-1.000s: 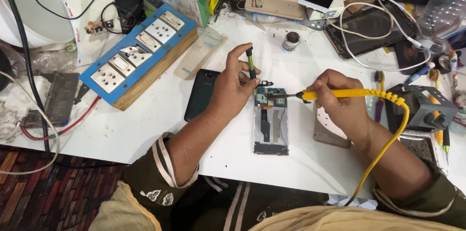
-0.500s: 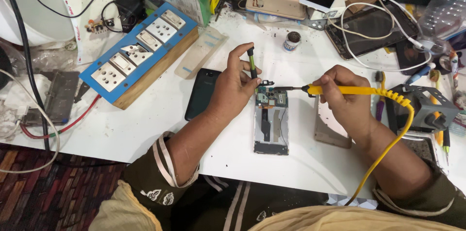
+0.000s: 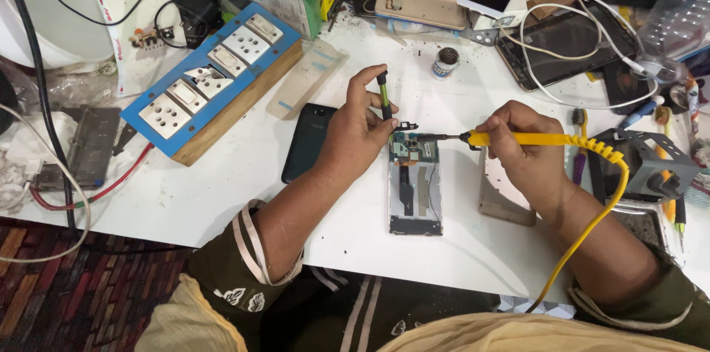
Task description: The person uses a soldering iron and a green-handled tool to work on a disassembled smartphone motherboard. They repeatedly apply the soldering iron to various points on the circuit board while holding the board steady with the other tool.
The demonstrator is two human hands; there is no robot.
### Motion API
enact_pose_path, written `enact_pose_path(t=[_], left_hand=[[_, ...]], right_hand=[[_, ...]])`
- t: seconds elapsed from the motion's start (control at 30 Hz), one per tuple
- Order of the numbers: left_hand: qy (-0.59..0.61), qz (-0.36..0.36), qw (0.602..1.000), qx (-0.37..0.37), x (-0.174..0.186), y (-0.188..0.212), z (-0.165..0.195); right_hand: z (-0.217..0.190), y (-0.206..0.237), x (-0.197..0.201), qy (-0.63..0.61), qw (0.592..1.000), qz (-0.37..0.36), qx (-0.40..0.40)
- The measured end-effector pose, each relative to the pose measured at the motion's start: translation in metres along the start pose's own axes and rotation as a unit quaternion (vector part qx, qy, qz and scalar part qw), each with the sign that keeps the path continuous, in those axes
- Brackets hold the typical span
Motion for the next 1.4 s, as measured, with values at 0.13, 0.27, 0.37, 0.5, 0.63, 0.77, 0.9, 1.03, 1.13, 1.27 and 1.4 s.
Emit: enact_pose_path(t=[0.13, 0.27, 0.37, 0.5, 0.63, 0.77, 0.9, 1.03, 1.13, 1.27, 1.4], left_hand=[[0.006, 0.007, 1.0, 0.002, 0.001, -0.001, -0.003], [0.016, 0.024, 0.999, -0.014, 0.005, -0.003, -0.007], [0.015, 0.048, 0.998, -0.031, 0.009, -0.003, -0.009], [0.033, 0.067, 0.996, -0.048, 0.009, -0.004, -0.011], [0.032, 0.068, 0.996, -0.047, 0.008, -0.005, -0.014], [0.015, 0.064, 0.996, -0.058, 0.007, -0.004, -0.013], [0.016, 0.06, 0.996, -0.059, 0.007, -0.004, -0.014], [0.001, 0.054, 0.997, -0.059, 0.006, -0.003, -0.012], [-0.007, 0.048, 0.997, -0.057, 0.005, -0.003, -0.01], [-0.01, 0.047, 0.997, -0.054, 0.005, -0.002, -0.008], [-0.017, 0.044, 0.998, -0.045, 0.004, -0.002, -0.007]], right_hand=[[0.0, 0.0, 0.0, -0.005, 1.0, 0.0, 0.004], [0.0, 0.0, -0.001, -0.003, 1.0, -0.004, 0.005], [0.0, 0.001, -0.001, -0.004, 1.0, -0.003, 0.004], [-0.002, 0.0, -0.002, 0.0, 1.0, -0.004, 0.005], [-0.004, 0.0, -0.002, -0.002, 1.0, -0.005, 0.005], [-0.005, 0.001, -0.001, 0.006, 1.0, -0.009, 0.006], [-0.006, 0.001, -0.001, 0.008, 1.0, -0.006, 0.006], [-0.006, 0.0, -0.001, 0.013, 1.0, -0.004, 0.006], [-0.006, 0.0, -0.001, 0.02, 1.0, -0.003, 0.012], [-0.007, 0.001, -0.001, 0.017, 1.0, -0.004, 0.017], [-0.009, 0.001, -0.001, 0.028, 0.999, -0.002, 0.019]])
Point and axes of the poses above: each hand's wrist, its own y-axis away from the middle knuckle, its own x-axis out of the back of the hand, z = x × y, the point moved 8 cm from there along -y, towards the middle knuckle, and after that the axes turned 11 degrees about y, right-handed, at the moved point
